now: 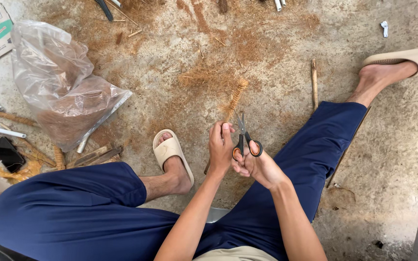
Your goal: The person sits on the floor and wraps a thin string around a wooden broom handle using a cylindrical tool to guide the winding. They continue wrapping the string along the handle and then use scissors to cut the excess string.
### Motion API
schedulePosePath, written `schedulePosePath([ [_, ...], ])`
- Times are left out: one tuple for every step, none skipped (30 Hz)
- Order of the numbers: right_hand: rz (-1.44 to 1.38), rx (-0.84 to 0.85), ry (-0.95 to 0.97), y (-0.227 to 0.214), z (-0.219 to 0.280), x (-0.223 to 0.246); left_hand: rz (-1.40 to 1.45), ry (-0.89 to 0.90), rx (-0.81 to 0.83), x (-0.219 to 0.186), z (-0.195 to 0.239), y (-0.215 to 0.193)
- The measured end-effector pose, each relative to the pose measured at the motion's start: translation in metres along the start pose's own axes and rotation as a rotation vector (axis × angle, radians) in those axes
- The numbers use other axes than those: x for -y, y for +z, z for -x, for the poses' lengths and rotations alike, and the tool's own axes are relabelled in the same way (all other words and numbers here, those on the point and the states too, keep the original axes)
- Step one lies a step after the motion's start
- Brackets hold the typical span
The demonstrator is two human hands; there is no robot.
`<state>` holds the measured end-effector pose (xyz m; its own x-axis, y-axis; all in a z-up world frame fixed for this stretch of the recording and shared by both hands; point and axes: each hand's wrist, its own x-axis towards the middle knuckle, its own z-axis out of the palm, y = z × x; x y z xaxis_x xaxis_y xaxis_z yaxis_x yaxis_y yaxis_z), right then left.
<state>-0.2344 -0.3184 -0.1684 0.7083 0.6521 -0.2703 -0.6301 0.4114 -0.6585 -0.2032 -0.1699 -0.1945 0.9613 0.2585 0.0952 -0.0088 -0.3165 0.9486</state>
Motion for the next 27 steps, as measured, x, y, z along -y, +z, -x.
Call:
schedulePosePath([
  [-0.017, -0.001, 0.013, -0.001, -0.001, 0.001, 0.016, -0.013, 0.003, 0.0, -0.001, 0.0],
  [-0.034, -0.002, 0.025, -0.002, -0.002, 0.002, 0.014, 0.0, 0.009, -0.001, -0.001, 0.0],
  [-0.039, -0.004, 0.035, -0.003, -0.003, 0.004, 0.012, 0.012, 0.014, -0.002, -0.002, 0.0],
  [-0.046, -0.008, 0.047, -0.003, -0.003, 0.004, 0.01, 0.022, 0.022, -0.003, -0.001, 0.0],
  [-0.054, -0.013, 0.058, -0.003, -0.003, 0.004, 0.008, 0.036, 0.025, -0.003, 0.001, 0.0],
  [-0.054, -0.021, 0.055, -0.003, -0.003, 0.004, 0.006, 0.052, 0.029, -0.005, 0.001, 0.0],
  [-0.055, -0.03, 0.052, -0.003, -0.003, 0.005, 0.004, 0.068, 0.033, -0.006, 0.001, 0.0],
  [-0.056, -0.037, 0.051, -0.003, -0.003, 0.005, 0.006, 0.062, 0.038, -0.007, 0.002, 0.0],
  [-0.065, -0.037, 0.047, -0.002, -0.004, 0.006, 0.009, 0.057, 0.042, -0.008, 0.002, -0.001],
  [-0.075, -0.039, 0.043, -0.002, -0.004, 0.007, 0.012, 0.05, 0.049, -0.009, 0.002, -0.001],
  [-0.085, -0.04, 0.039, -0.001, -0.004, 0.009, 0.004, 0.07, 0.043, -0.01, 0.002, 0.0],
  [-0.093, -0.043, 0.025, -0.001, -0.004, 0.01, -0.005, 0.09, 0.036, -0.01, 0.003, 0.0],
  [-0.1, -0.046, 0.01, -0.001, -0.004, 0.01, -0.013, 0.11, 0.028, -0.011, 0.003, -0.001],
  [-0.108, -0.049, -0.004, -0.001, -0.004, 0.011, -0.024, 0.109, 0.028, -0.011, 0.003, 0.0],
  [-0.108, -0.05, -0.019, -0.001, -0.004, 0.011, -0.034, 0.108, 0.028, -0.011, 0.003, 0.0],
  [-0.107, -0.051, -0.035, -0.002, -0.005, 0.01, -0.044, 0.109, 0.028, -0.011, 0.003, 0.0],
  [-0.106, -0.052, -0.051, -0.002, -0.005, 0.009, -0.045, 0.111, 0.025, -0.011, 0.003, 0.0],
  [-0.121, -0.06, -0.053, -0.003, -0.005, 0.008, -0.045, 0.112, 0.024, -0.011, 0.003, 0.0],
  [-0.136, -0.068, -0.055, -0.003, -0.005, 0.007, -0.046, 0.113, 0.022, -0.01, 0.003, 0.0],
  [-0.149, -0.076, -0.058, -0.004, -0.005, 0.005, -0.042, 0.112, 0.021, -0.01, 0.003, 0.0],
  [-0.156, -0.067, -0.071, -0.004, -0.005, 0.004, -0.037, 0.111, 0.021, -0.009, 0.004, 0.0],
  [-0.163, -0.056, -0.084, -0.005, -0.006, 0.003, -0.033, 0.111, 0.019, -0.009, 0.003, 0.0],
  [-0.169, -0.046, -0.098, -0.004, -0.006, 0.003, -0.034, 0.117, 0.013, -0.009, 0.003, 0.0],
  [-0.182, -0.03, -0.099, -0.003, -0.005, 0.003, -0.036, 0.122, 0.006, -0.008, 0.003, 0.0],
  [-0.194, -0.014, -0.101, -0.002, -0.004, 0.003, -0.039, 0.126, 0.0, -0.008, 0.003, 0.0],
  [-0.204, 0.003, -0.106, 0.0, -0.004, 0.005, -0.022, 0.097, -0.01, -0.008, 0.002, 0.0],
  [-0.191, 0.0, -0.084, 0.002, -0.004, 0.008, -0.006, 0.067, -0.019, -0.009, 0.0, 0.001],
])
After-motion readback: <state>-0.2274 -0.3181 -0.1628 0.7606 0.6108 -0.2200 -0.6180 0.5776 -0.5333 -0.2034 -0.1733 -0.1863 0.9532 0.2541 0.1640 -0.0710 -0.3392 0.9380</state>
